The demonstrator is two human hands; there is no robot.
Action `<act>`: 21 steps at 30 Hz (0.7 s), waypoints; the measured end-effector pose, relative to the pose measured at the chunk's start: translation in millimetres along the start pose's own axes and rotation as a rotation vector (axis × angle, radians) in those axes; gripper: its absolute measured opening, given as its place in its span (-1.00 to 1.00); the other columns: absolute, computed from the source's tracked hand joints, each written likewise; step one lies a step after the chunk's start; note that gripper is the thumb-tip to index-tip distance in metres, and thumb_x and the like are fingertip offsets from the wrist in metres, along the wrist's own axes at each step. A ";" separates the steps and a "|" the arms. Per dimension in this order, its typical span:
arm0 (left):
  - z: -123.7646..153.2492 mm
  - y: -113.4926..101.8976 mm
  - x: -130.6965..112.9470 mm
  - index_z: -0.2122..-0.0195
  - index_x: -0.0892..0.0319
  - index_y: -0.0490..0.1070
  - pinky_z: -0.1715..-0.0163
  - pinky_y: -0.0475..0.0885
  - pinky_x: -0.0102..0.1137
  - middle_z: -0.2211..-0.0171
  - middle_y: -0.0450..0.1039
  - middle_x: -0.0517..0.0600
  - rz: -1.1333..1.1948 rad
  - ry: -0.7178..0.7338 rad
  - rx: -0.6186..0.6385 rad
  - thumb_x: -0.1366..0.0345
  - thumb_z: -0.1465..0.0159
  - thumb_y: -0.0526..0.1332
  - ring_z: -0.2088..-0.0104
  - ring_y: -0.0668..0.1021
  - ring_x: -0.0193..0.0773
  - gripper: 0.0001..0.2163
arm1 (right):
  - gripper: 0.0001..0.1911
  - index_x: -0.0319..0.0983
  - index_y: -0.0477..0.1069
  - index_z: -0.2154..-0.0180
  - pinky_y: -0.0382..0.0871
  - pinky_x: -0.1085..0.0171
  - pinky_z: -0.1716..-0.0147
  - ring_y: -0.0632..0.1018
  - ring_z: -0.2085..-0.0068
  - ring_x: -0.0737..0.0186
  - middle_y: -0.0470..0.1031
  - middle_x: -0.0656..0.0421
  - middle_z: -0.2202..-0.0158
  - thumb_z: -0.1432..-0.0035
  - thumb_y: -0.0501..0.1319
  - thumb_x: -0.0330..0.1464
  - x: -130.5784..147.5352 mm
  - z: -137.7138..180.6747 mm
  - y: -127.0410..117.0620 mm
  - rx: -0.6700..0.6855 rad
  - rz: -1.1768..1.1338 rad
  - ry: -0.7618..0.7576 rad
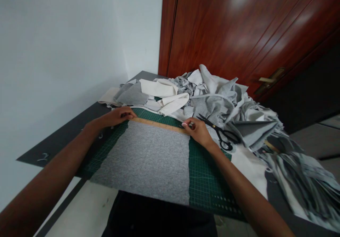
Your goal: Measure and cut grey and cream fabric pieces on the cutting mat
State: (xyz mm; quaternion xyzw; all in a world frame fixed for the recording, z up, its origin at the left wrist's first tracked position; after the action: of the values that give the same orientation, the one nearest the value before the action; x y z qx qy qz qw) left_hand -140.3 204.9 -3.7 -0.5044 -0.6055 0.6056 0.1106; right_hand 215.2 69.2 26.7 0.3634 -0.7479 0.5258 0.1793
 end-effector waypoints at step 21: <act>-8.3 7.9 -31.0 0.01 0.16 0.56 -0.19 0.31 -0.13 0.04 0.57 0.12 -0.216 0.000 -0.104 -0.03 -0.48 0.11 -0.02 0.50 -0.03 -0.61 | -0.81 -0.07 0.58 0.35 0.52 0.09 0.22 0.58 0.28 0.07 0.58 0.10 0.32 -0.31 0.24 -0.26 -3.9 80.9 -20.9 0.029 -0.210 0.008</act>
State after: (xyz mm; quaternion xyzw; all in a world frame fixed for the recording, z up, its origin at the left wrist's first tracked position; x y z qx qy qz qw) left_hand -115.8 185.0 6.4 -0.4412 -0.6869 0.5579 0.1490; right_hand 242.4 -7.3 6.9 0.4403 -0.6973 0.5161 0.2314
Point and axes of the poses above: each hand's wrist, its own z-axis away from the middle knuckle, its own y-axis out of the palm, x = y × z, the point moved 9 cm from there along -z, towards the middle knuckle
